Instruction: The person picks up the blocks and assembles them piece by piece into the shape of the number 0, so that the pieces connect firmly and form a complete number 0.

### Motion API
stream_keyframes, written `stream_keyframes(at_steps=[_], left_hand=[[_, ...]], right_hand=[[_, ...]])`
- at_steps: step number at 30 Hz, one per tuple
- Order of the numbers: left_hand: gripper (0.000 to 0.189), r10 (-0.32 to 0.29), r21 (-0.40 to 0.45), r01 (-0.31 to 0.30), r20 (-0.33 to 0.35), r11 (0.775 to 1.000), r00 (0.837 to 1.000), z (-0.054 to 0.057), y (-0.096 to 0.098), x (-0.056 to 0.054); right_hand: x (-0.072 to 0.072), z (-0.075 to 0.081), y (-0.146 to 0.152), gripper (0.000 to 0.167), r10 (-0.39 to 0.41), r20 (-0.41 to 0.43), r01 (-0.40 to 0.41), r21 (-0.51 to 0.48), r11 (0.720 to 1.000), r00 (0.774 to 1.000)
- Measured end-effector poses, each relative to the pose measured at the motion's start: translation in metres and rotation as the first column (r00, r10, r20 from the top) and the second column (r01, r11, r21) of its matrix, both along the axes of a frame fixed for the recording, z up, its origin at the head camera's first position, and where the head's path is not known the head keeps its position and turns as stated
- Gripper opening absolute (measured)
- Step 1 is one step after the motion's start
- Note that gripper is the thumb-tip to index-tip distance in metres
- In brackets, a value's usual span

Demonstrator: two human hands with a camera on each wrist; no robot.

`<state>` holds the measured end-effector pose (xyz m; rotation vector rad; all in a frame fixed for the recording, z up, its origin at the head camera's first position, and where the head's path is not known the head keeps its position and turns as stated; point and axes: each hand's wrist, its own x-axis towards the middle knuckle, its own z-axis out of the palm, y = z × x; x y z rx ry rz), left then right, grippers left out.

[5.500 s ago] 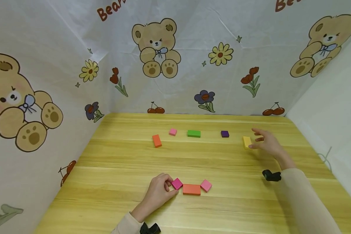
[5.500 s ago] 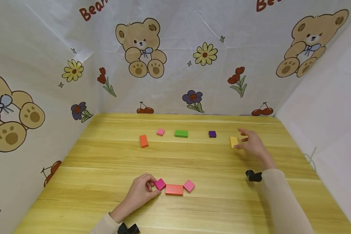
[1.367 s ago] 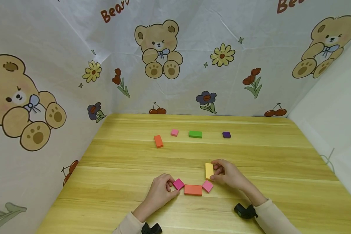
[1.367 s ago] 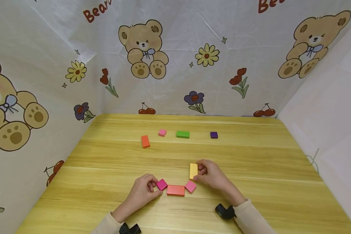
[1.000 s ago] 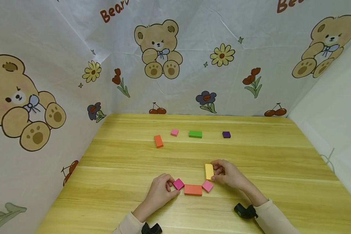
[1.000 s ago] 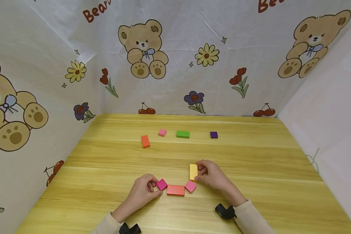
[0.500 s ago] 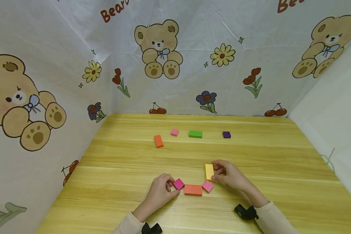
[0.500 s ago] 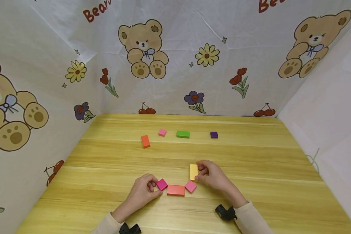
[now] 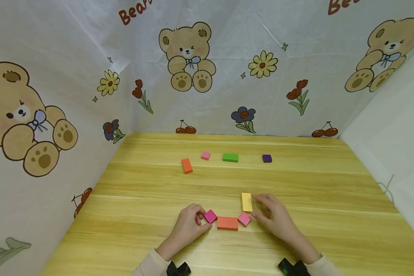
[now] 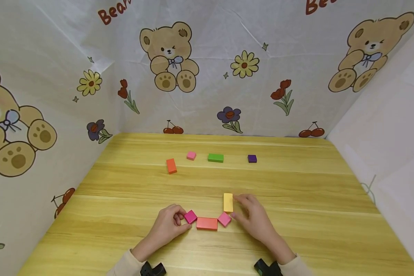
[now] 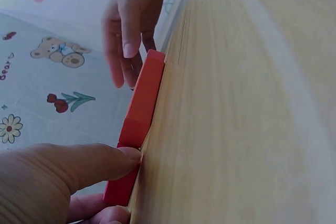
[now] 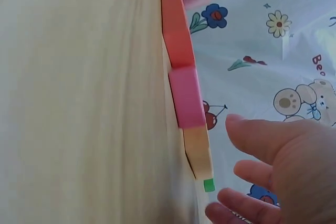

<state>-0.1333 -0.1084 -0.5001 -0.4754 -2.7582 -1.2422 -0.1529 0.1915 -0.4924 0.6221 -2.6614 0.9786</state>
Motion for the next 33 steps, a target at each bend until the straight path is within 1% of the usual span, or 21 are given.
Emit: stream_keyframes(at_steps=[2, 4, 9, 15, 21, 27, 33], left_hand=[[0.025, -0.001, 0.000, 0.001, 0.000, 1.000, 1.000, 0.000, 0.000, 0.000], [0.025, 0.000, 0.001, 0.000, 0.000, 1.000, 1.000, 0.000, 0.000, 0.000], [0.025, 0.006, -0.001, -0.006, -0.001, 1.000, 1.000, 0.000, 0.000, 0.000], [0.025, 0.002, -0.004, -0.002, 0.006, 1.000, 1.000, 0.001, 0.000, 0.000], [0.025, 0.000, -0.005, 0.000, 0.000, 1.000, 1.000, 0.002, 0.000, 0.000], [0.025, 0.002, -0.003, -0.002, -0.004, 1.000, 1.000, 0.000, 0.000, 0.000], [0.025, 0.000, 0.006, -0.001, 0.006, 1.000, 1.000, 0.001, 0.000, 0.000]], right_hand=[[0.006, -0.001, -0.001, 0.050, -0.006, -0.033, 0.007, 0.029, 1.000, 0.999], [0.011, -0.002, -0.003, 0.052, -0.002, -0.045, 0.004, 0.044, 0.999, 0.999], [0.017, -0.003, -0.007, 0.053, -0.013, -0.048, 0.015, 0.062, 0.998, 0.999], [0.019, -0.006, -0.010, 0.051, -0.052, -0.011, 0.052, 0.070, 0.996, 0.999], [0.019, -0.008, -0.010, 0.053, -0.067, -0.006, 0.068, 0.077, 0.995, 0.998], [0.019, -0.008, -0.012, 0.052, -0.062, -0.025, 0.064, 0.112, 0.992, 0.998], [0.021, -0.006, -0.014, 0.049, -0.065, -0.006, 0.065, 0.151, 0.986, 0.998]])
